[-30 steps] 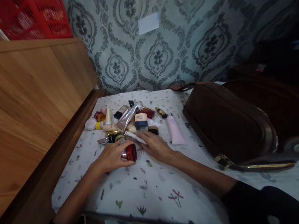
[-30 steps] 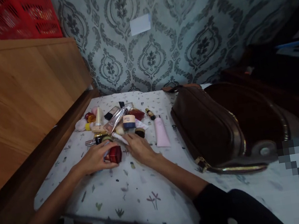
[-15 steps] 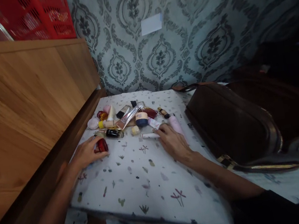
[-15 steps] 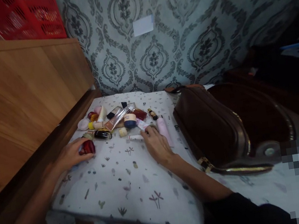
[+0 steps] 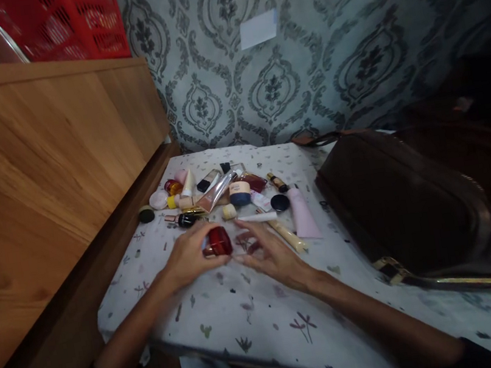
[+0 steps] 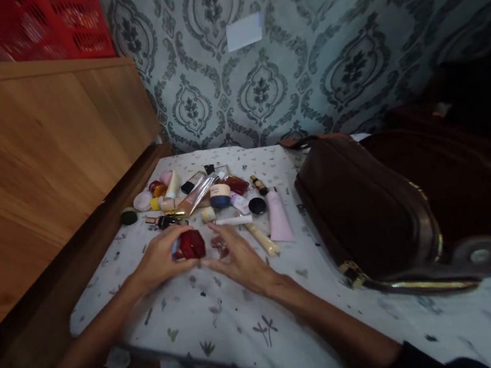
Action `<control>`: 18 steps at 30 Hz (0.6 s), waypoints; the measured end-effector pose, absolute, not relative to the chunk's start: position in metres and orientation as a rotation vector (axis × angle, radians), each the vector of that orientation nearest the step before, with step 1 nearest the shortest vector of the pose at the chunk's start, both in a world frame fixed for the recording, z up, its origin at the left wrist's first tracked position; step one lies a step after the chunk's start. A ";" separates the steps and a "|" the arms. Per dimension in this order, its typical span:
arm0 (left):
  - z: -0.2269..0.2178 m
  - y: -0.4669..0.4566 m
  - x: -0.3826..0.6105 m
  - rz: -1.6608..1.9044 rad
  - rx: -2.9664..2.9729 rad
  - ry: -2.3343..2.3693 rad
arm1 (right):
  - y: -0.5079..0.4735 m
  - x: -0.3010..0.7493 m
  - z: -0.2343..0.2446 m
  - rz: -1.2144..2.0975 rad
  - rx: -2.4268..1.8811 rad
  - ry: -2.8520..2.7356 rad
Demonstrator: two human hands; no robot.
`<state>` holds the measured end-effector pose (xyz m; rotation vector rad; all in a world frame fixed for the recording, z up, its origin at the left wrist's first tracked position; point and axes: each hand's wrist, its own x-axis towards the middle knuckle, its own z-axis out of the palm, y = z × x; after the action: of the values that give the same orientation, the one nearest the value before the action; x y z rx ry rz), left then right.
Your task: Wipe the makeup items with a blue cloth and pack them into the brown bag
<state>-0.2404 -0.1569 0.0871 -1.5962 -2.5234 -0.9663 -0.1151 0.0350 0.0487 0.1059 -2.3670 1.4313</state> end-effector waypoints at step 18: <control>0.076 -0.192 -0.336 -0.267 -1.348 -2.668 | 0.036 -0.110 0.044 2.711 -0.329 -1.295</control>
<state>-0.3355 -0.1918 0.0763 -1.3484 -2.6684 -0.2666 -0.1095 0.0361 0.0442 -0.3293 -1.2951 2.7110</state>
